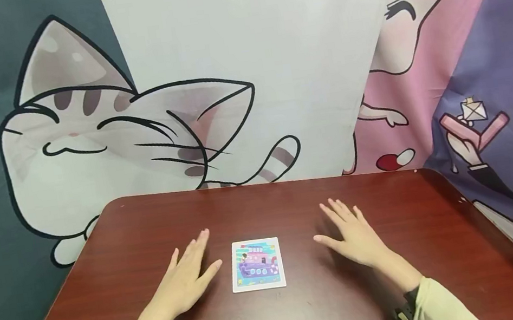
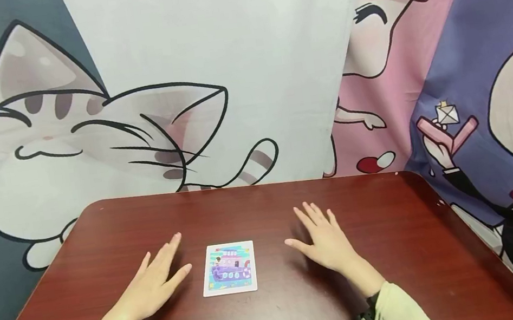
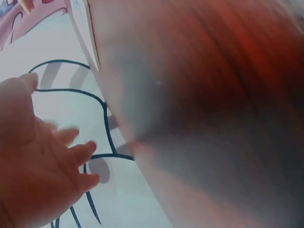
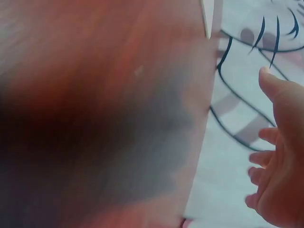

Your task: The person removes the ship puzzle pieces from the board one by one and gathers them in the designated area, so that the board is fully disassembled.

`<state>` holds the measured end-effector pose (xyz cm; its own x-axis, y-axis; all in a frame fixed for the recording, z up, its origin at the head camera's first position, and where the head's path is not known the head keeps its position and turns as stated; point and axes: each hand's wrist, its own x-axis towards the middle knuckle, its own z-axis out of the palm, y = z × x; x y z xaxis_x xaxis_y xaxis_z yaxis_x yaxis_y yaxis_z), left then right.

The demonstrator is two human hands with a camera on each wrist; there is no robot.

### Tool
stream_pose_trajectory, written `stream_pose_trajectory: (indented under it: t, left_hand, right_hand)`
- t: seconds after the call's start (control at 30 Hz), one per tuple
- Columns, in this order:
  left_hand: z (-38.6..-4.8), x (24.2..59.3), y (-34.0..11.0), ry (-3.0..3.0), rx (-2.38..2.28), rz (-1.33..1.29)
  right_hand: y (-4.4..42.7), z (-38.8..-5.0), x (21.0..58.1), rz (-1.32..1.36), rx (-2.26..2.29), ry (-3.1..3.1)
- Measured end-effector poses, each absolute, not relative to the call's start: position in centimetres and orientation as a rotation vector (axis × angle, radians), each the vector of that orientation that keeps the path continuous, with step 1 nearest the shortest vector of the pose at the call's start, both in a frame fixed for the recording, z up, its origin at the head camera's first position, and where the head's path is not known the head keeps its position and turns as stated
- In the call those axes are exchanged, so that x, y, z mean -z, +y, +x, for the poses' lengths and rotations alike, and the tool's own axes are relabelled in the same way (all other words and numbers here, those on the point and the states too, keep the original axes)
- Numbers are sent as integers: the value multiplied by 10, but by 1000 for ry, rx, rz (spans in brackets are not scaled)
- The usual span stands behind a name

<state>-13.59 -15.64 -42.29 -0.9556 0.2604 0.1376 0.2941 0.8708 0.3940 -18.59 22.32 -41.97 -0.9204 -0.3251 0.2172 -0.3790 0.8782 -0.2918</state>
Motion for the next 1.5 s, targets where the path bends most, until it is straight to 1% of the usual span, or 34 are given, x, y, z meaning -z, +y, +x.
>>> stream_pose_trajectory:
  t: [0.33, 0.43, 0.57, 0.67, 0.8, 0.97, 1.2, 1.5]
  left_hand:
    - [-144, 416, -139, -2889, 701, -626]
    - [-149, 412, -132, -2908, 717, -735]
    - [-155, 408, -123, -2930, 695, -882]
    - [-157, 408, -119, -2958, 670, -914]
    - [-156, 408, -114, -2974, 651, -965]
    - [-151, 411, -107, -3009, 594, -1101]
    - [-145, 413, -99, -3126, 588, -1118]
    - [-137, 414, -90, -3123, 498, -1098]
  right_hand:
    - [171, -203, 415, 692, -765, -2815]
    - [154, -210, 412, 772, -844, -2818]
    - [132, -216, 410, 884, -870, -2846]
    - [118, -218, 409, 951, -853, -2873]
    - [102, -219, 409, 966, -891, -2875]
    - [86, -223, 413, 1017, -944, -2874]
    - [67, -233, 420, 1149, -825, -2946]
    - [53, -238, 422, 1126, -655, -3092]
